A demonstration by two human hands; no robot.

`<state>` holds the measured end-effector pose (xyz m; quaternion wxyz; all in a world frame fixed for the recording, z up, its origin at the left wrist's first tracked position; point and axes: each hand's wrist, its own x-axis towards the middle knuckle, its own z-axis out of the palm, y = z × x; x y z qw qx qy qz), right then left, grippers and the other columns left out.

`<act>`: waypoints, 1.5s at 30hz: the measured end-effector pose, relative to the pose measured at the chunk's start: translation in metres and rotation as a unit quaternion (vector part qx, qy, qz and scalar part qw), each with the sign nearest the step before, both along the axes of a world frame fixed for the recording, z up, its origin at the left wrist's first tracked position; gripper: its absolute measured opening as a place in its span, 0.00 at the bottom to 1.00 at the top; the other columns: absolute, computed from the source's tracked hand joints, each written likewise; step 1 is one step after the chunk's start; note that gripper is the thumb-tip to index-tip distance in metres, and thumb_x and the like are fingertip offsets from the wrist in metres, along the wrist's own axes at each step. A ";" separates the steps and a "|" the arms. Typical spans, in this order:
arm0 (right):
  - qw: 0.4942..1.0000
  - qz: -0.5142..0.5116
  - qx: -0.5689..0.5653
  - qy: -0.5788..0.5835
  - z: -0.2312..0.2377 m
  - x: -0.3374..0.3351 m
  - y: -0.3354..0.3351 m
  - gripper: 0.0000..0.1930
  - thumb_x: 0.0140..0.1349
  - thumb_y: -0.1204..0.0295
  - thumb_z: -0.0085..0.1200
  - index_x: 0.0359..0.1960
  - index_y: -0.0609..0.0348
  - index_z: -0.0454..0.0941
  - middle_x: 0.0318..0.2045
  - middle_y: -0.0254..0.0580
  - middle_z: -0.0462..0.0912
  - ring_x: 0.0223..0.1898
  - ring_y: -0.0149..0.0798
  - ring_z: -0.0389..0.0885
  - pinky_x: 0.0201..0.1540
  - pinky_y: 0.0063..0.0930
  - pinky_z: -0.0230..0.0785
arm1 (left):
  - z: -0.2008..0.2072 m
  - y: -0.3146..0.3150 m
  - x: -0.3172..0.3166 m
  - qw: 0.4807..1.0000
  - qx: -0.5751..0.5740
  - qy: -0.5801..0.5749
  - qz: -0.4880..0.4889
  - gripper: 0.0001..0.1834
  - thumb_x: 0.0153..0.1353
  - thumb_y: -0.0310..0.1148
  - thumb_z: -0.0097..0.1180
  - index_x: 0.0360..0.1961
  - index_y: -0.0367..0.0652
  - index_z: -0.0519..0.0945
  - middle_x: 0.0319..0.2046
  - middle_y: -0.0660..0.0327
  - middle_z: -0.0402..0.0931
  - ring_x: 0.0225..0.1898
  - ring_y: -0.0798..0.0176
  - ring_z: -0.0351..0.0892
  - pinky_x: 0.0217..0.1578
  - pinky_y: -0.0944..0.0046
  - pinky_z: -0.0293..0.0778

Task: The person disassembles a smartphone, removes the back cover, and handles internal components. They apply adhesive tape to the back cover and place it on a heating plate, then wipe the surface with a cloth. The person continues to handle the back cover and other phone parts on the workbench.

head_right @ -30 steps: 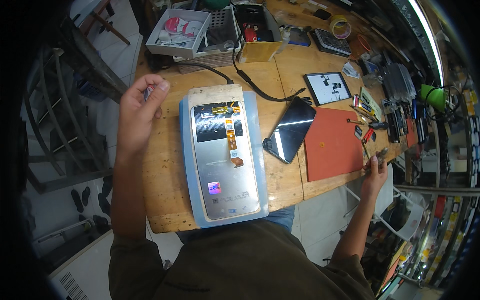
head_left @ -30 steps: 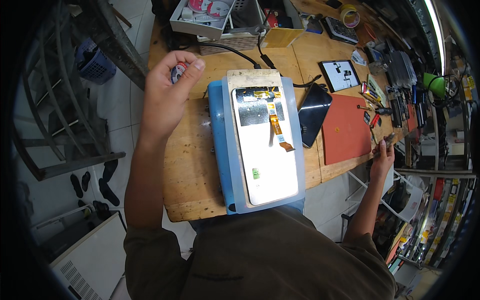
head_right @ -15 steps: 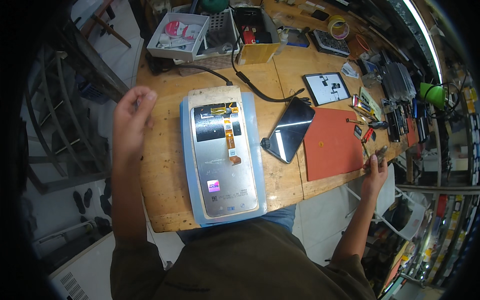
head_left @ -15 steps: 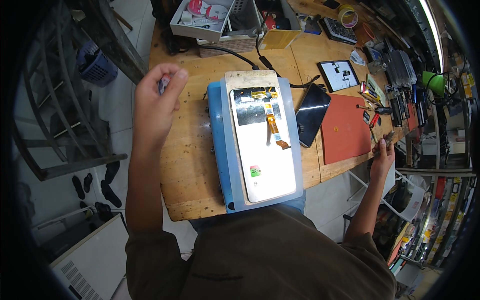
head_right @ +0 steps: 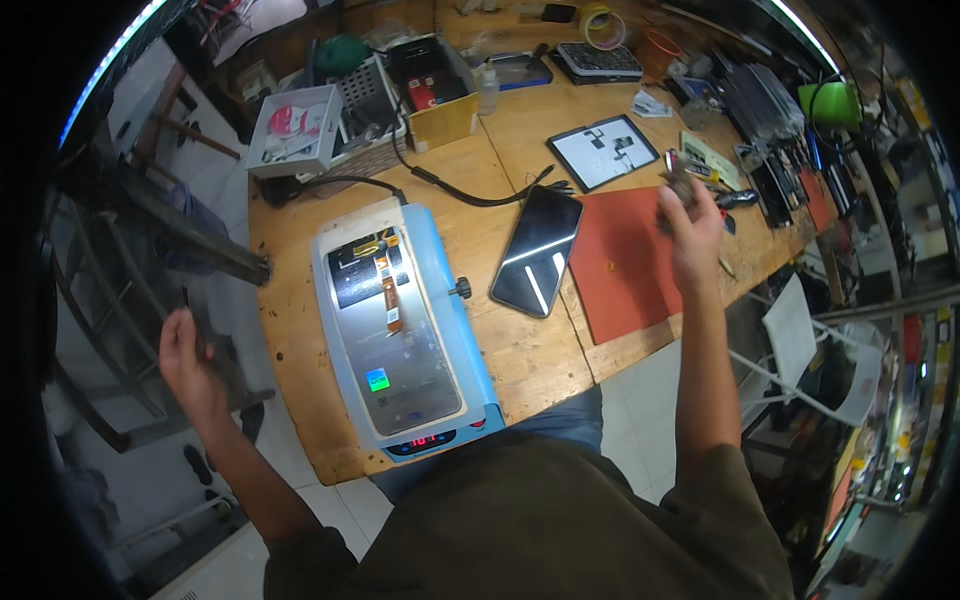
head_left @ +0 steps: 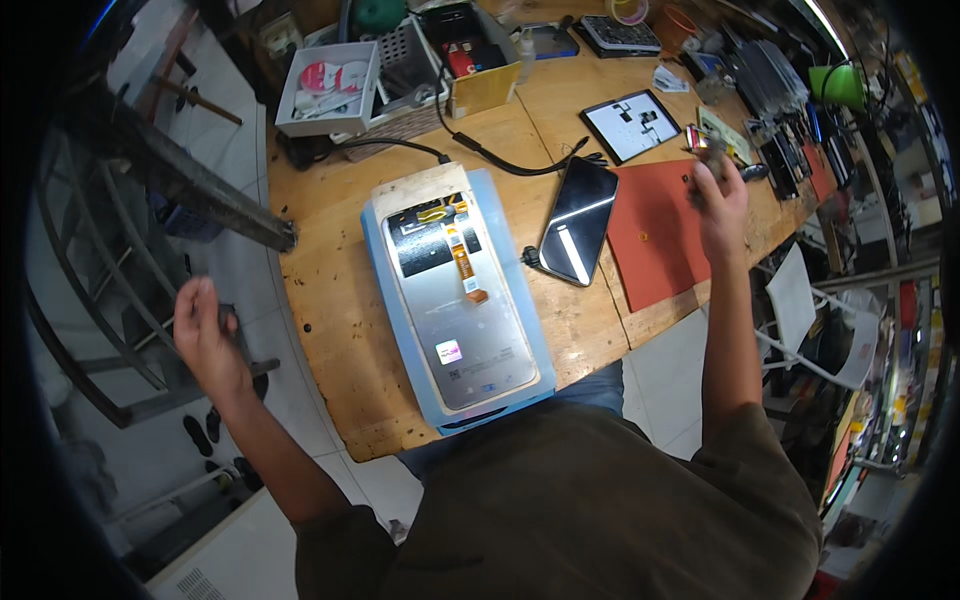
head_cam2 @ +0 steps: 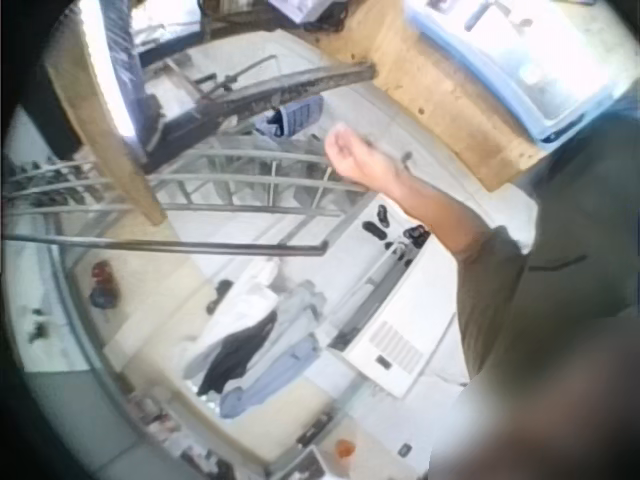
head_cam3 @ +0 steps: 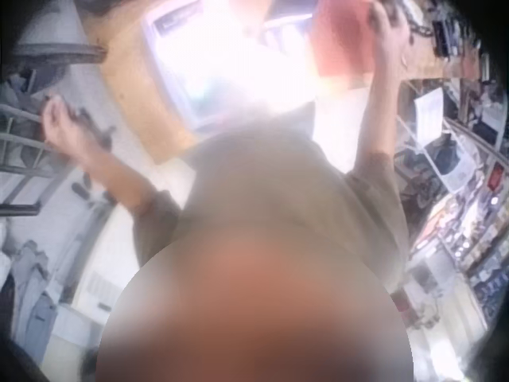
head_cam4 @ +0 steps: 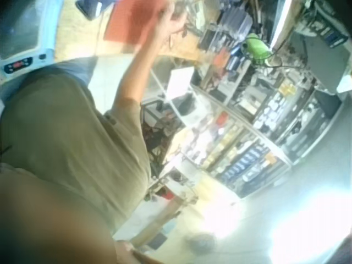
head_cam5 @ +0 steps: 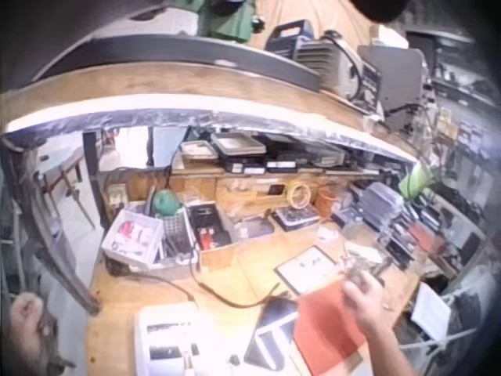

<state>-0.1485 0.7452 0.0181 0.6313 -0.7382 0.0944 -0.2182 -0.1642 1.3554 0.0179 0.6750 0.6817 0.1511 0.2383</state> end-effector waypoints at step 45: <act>0.894 0.390 -0.127 -0.179 0.021 0.140 0.169 0.19 0.62 0.65 0.66 0.51 0.63 0.80 0.33 0.49 0.85 0.31 0.41 0.81 0.37 0.35 0.73 | -0.010 0.081 -0.200 0.959 0.029 0.121 0.253 0.04 0.73 0.34 0.58 0.43 0.47 0.79 0.24 0.73 0.70 0.26 0.79 0.68 0.27 0.73 0.64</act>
